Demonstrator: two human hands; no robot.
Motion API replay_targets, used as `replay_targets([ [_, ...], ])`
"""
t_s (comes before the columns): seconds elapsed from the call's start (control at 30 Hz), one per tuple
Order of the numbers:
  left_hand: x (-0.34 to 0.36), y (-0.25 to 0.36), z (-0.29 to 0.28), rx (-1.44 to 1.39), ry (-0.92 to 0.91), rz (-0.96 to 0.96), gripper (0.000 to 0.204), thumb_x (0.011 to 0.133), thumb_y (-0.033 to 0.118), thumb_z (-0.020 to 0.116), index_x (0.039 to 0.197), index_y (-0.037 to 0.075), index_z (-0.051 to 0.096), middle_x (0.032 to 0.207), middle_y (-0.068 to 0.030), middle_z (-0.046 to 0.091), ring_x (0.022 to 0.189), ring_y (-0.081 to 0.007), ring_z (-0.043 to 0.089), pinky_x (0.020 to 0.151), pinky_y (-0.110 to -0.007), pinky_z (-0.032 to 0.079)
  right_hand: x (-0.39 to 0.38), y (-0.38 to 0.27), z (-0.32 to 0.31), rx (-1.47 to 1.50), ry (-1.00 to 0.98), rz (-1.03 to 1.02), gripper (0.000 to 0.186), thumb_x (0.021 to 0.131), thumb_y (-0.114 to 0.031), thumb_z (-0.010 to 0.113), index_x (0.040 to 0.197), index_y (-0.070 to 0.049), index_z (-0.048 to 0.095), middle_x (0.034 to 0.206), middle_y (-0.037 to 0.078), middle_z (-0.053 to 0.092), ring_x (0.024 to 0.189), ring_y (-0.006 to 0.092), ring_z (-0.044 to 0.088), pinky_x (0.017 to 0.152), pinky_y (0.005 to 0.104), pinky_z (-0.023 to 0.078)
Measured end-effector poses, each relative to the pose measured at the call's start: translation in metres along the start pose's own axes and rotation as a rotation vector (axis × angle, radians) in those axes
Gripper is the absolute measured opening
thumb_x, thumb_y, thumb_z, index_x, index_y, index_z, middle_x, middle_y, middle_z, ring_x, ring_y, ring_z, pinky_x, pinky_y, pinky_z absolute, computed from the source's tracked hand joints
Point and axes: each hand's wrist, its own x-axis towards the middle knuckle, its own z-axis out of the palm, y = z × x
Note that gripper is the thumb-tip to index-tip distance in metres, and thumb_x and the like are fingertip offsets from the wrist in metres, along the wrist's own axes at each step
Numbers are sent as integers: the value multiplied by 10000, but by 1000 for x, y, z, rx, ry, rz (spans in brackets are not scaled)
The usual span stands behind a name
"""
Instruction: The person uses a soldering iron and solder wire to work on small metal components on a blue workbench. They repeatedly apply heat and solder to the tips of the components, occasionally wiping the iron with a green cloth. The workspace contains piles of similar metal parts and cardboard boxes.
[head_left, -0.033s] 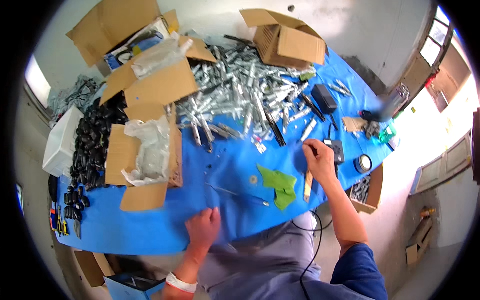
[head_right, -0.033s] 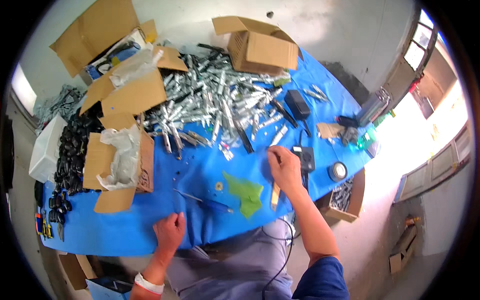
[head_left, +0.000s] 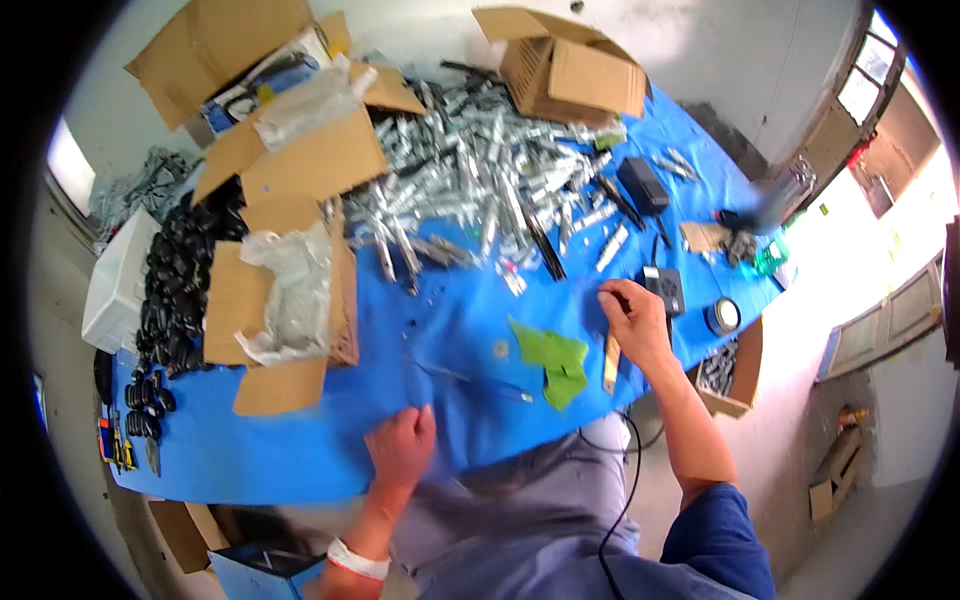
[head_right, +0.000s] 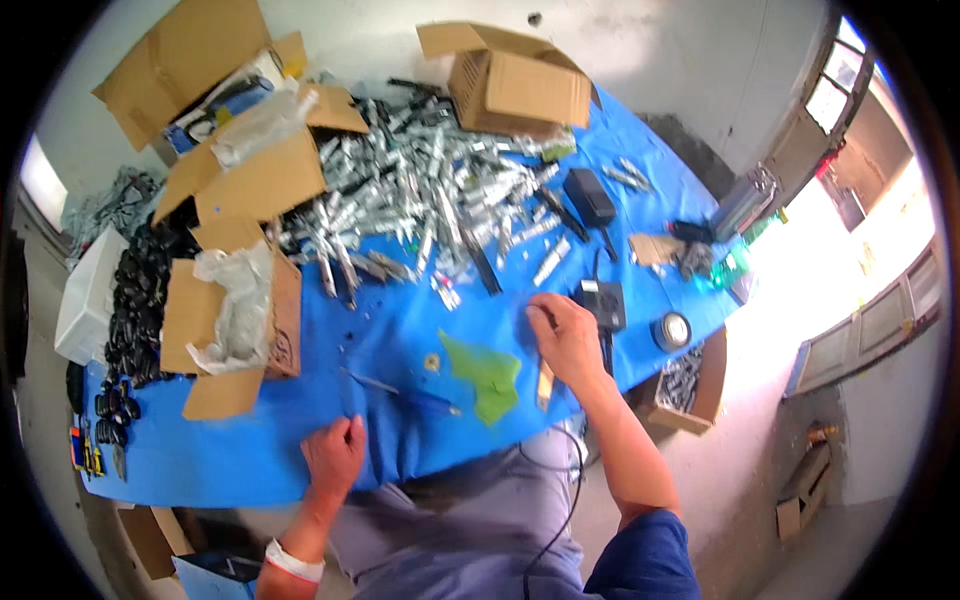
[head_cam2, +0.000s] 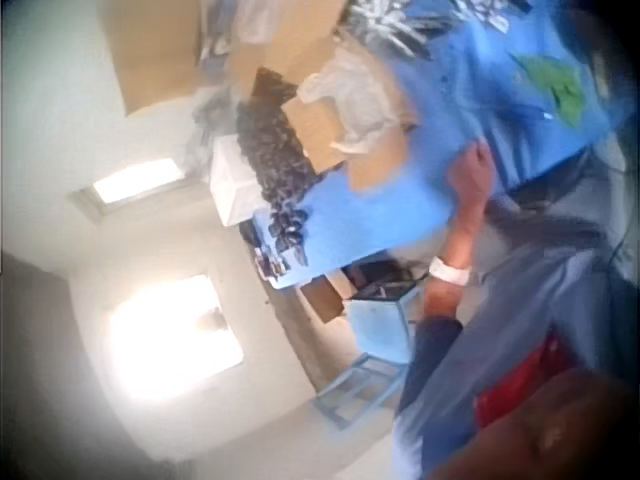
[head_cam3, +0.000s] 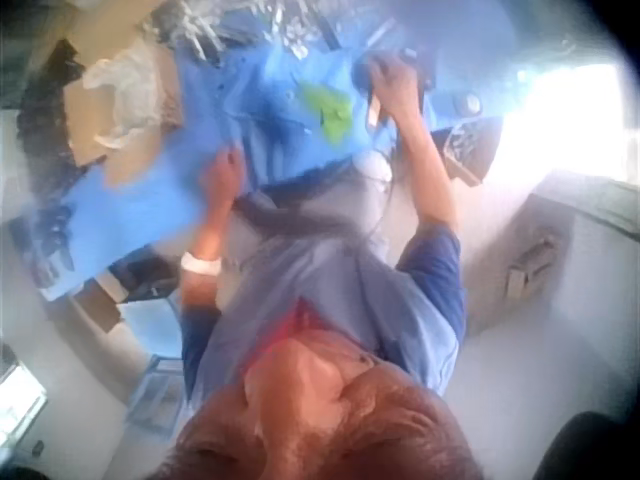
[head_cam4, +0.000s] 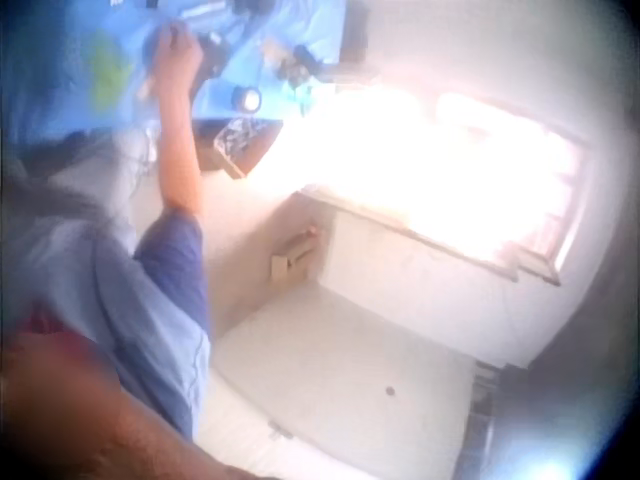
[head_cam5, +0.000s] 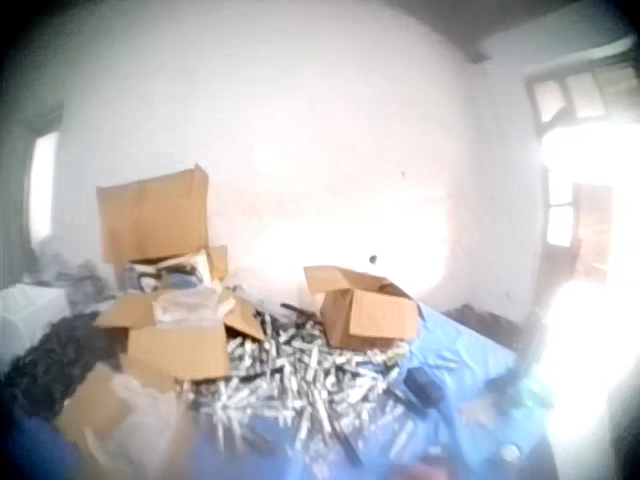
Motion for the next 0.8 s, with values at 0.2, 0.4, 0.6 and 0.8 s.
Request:
replay_targets([
  [0.2,1,0,4,-59,-27,-21,339,861,256,631,593,110,482,507,-109,525,459,-340,528,432,-459,383,-51,-36,10,-169,-188,-232,267,842,-165,666,1064,-21,634,885,144,637,845,319,617,734,366,491],
  [0.4,-5,-1,5,-99,56,-60,333,867,236,626,604,97,476,506,-110,519,473,-345,532,448,-456,387,-51,-17,36,-334,-257,-307,178,828,-144,648,950,-14,635,859,157,592,841,350,571,728,432,460],
  [0.6,-11,-3,-2,-274,102,-170,356,896,227,606,619,51,469,514,-107,501,459,-318,470,457,-408,355,-61,-56,41,-147,-68,-373,205,803,-152,659,936,-11,591,900,155,594,854,343,564,739,436,456],
  [0.8,-21,-8,2,-724,155,-413,418,941,251,577,620,14,450,507,-29,408,456,-120,385,444,-325,283,-96,-57,90,-190,-251,-483,258,776,-143,691,934,-30,520,884,152,565,836,345,541,722,444,432],
])
